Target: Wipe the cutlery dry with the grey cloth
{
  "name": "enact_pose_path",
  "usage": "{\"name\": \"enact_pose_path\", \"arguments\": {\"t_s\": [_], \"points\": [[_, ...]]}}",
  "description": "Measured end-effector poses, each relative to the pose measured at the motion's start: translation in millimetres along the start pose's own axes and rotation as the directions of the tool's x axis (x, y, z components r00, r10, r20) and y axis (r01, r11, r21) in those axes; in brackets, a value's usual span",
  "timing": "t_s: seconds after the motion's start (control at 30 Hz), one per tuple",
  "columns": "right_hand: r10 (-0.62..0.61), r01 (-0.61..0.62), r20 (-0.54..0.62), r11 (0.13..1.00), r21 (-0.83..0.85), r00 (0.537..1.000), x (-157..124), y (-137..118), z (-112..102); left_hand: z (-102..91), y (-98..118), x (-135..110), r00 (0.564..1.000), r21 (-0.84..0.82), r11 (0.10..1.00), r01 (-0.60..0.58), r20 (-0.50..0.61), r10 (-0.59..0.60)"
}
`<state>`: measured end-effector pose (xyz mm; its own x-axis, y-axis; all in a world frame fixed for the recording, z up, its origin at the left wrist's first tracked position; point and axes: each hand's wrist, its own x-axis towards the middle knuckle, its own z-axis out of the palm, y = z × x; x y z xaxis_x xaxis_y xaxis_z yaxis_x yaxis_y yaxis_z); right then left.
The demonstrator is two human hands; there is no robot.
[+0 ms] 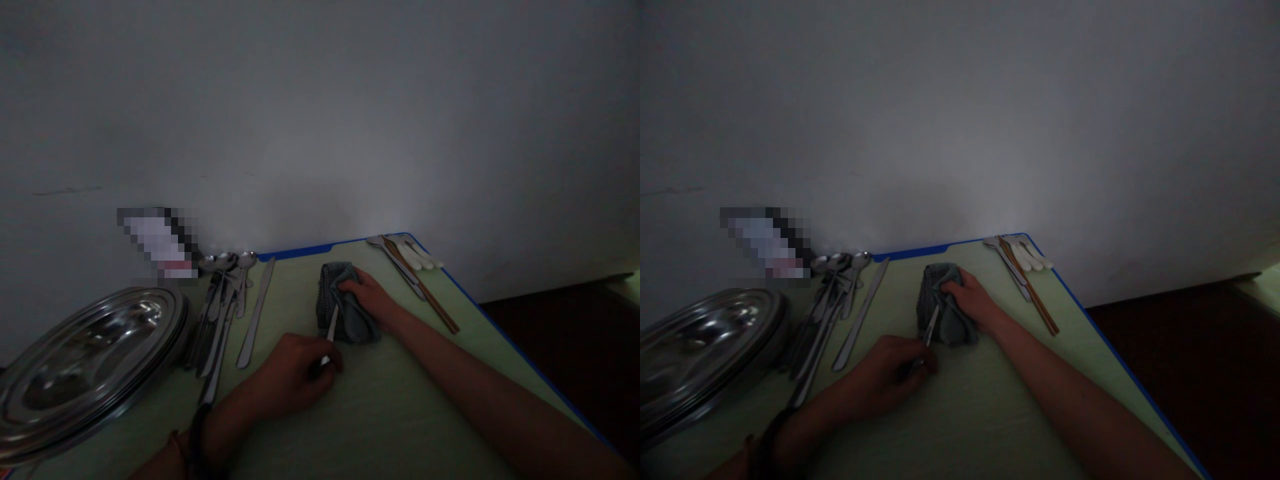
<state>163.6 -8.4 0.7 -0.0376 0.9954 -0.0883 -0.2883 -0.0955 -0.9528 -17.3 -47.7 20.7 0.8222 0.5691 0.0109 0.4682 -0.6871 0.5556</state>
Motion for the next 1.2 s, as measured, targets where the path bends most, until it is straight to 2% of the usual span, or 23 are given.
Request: {"name": "enact_pose_path", "arguments": {"t_s": [0.13,0.37,0.57,0.67,0.77,0.87,0.97,1.1,1.2], "points": [[0.000,-0.001,0.019,0.998,0.064,1.000,3,5,1,1.2,-2,-1,1.000,0.003,1.000,-0.003,0.004,0.003],[-0.023,0.026,-0.024,0.994,0.102,0.999,6,11,1,3.4,-4,0,1.000,0.015,1.000,0.008,0.000,-0.008],[0.103,-0.085,-0.050,0.956,0.282,0.993,5,4,4,-4.3,1,-3,1.000,-0.048,0.999,0.004,-0.007,-0.004],[0.161,-0.149,-0.002,0.919,0.365,0.987,5,0,3,-9.3,4,-5,0.999,-0.092,0.995,0.035,-0.012,-0.036],[0.179,-0.176,0.025,0.913,0.368,0.983,6,-1,1,-9.8,4,-6,0.997,-0.104,0.992,0.072,-0.008,-0.073],[0.134,-0.094,-0.110,0.946,0.310,0.985,5,0,1,-7.2,1,-5,0.996,-0.136,0.987,0.091,-0.007,-0.092],[0.084,-0.024,-0.231,0.967,0.252,0.969,3,1,3,-6.8,0,-5,0.999,-0.193,0.980,0.052,0.008,-0.051],[0.043,0.004,-0.288,0.987,0.161,0.957,3,2,5,-11.4,4,-8,0.999,-0.234,0.971,-0.045,-0.011,0.043],[-0.010,0.051,-0.285,0.990,0.135,0.958,4,5,5,-11.9,6,-8,0.999,-0.255,0.966,-0.051,-0.001,0.052]]}}
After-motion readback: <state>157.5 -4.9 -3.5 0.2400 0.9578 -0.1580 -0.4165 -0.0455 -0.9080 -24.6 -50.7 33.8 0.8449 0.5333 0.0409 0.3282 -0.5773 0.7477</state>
